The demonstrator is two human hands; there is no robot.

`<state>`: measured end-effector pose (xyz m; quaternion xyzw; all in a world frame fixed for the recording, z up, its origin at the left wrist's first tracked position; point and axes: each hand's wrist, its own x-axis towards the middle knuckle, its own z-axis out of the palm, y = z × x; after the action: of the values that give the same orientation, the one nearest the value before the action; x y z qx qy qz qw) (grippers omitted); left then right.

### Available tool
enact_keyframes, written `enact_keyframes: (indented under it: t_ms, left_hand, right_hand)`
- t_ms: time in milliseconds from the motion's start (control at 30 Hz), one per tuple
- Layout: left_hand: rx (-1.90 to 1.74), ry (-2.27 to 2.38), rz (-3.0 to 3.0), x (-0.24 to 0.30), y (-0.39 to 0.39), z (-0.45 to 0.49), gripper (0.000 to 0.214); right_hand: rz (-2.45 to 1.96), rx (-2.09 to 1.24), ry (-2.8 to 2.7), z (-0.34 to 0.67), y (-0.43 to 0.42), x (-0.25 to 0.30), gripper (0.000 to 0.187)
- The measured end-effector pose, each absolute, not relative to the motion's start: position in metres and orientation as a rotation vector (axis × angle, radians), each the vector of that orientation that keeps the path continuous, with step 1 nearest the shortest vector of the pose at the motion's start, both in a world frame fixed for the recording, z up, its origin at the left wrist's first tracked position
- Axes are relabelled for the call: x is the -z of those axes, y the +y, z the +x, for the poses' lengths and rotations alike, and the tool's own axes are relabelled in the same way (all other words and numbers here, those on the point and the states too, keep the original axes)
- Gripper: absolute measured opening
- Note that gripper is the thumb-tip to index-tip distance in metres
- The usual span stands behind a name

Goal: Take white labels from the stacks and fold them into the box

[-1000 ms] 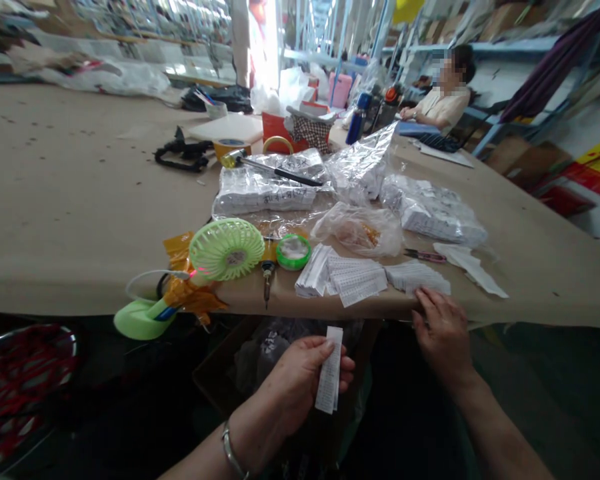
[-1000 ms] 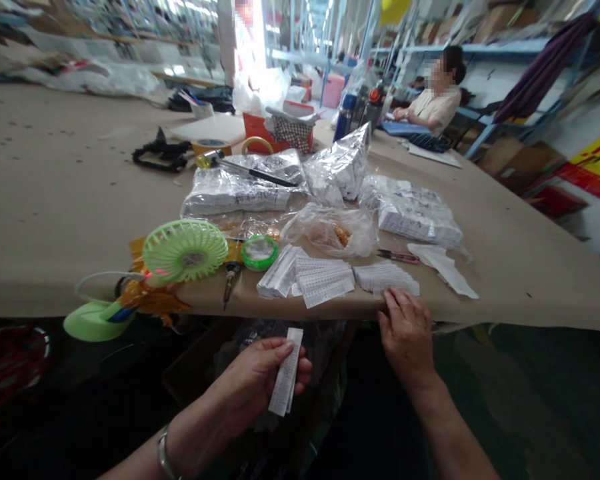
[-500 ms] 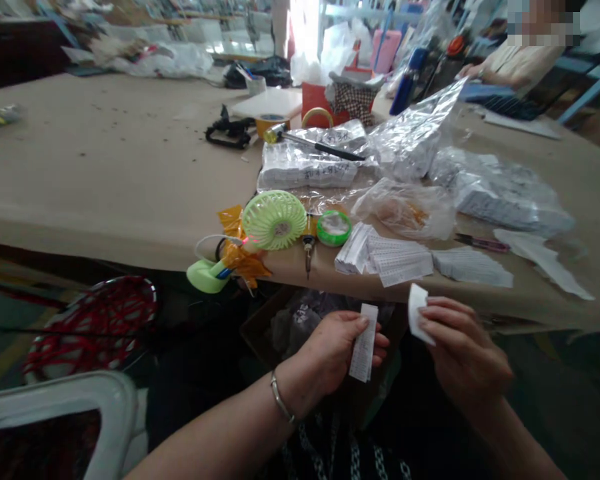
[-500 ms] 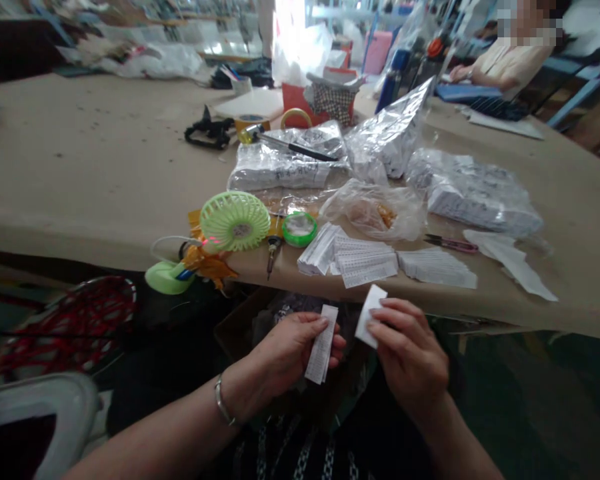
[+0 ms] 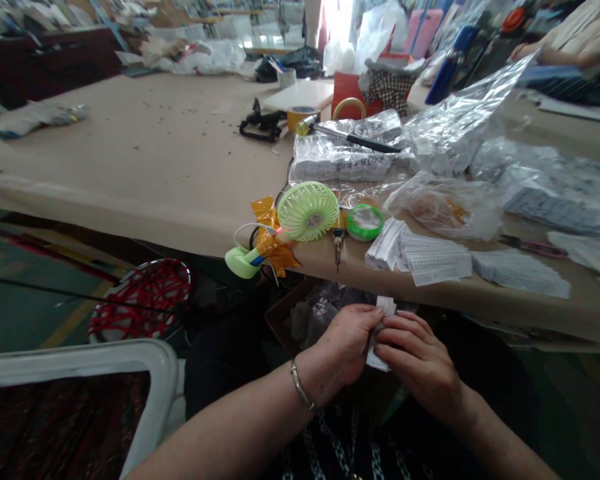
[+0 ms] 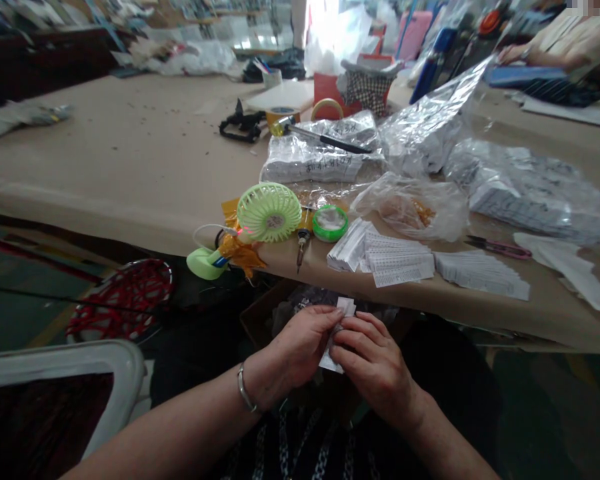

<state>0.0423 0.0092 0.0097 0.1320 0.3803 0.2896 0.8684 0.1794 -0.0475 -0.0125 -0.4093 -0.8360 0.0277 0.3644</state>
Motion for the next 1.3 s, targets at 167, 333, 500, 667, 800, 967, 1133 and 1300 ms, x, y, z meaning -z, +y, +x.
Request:
enact_keyframes:
  t_ms: [167, 333, 500, 667, 800, 967, 1133, 1300]
  left_hand:
    - [-0.582, 0.729, 0.307, -0.009, 0.007, 0.039, 0.031]
    - [-0.567, 0.795, 0.324, -0.011, 0.007, 0.037, 0.02]
    - [-0.406, 0.832, 0.397, -0.017, 0.003, 0.035, 0.019]
    - [-0.368, 0.758, 0.438, -0.017, -0.004, 0.029, 0.025]
    - [-0.33, 0.613, 0.363, -0.01, -0.006, 0.018, 0.028]
    - [-0.265, 0.513, 0.344, 0.001, -0.01, 0.009, 0.03]
    - [-0.261, 0.505, 0.356, 0.002, -0.013, 0.001, 0.031]
    - [-0.198, 0.444, 0.386, -0.002, -0.015, -0.004, 0.033]
  right_hand:
    - [-1.06, -0.089, -2.171, 0.179, -0.049, 0.012, 0.02]
    - [-1.095, -0.235, -2.023, 0.184, -0.057, 0.015, 0.035]
    - [-1.451, -0.69, -1.387, 0.185, -0.052, 0.014, 0.015]
    - [-1.425, -1.303, -0.998, 0.175, -0.043, 0.014, 0.02]
    - [-1.366, -1.456, -0.753, 0.165, -0.046, 0.013, 0.022]
    - [-1.355, -1.51, -0.721, 0.154, -0.051, 0.009, 0.022]
    - [-1.285, -1.615, -0.844, 0.157, -0.049, 0.014, 0.028]
    - [-0.982, -1.869, -1.141, 0.171, -0.041, 0.019, 0.046]
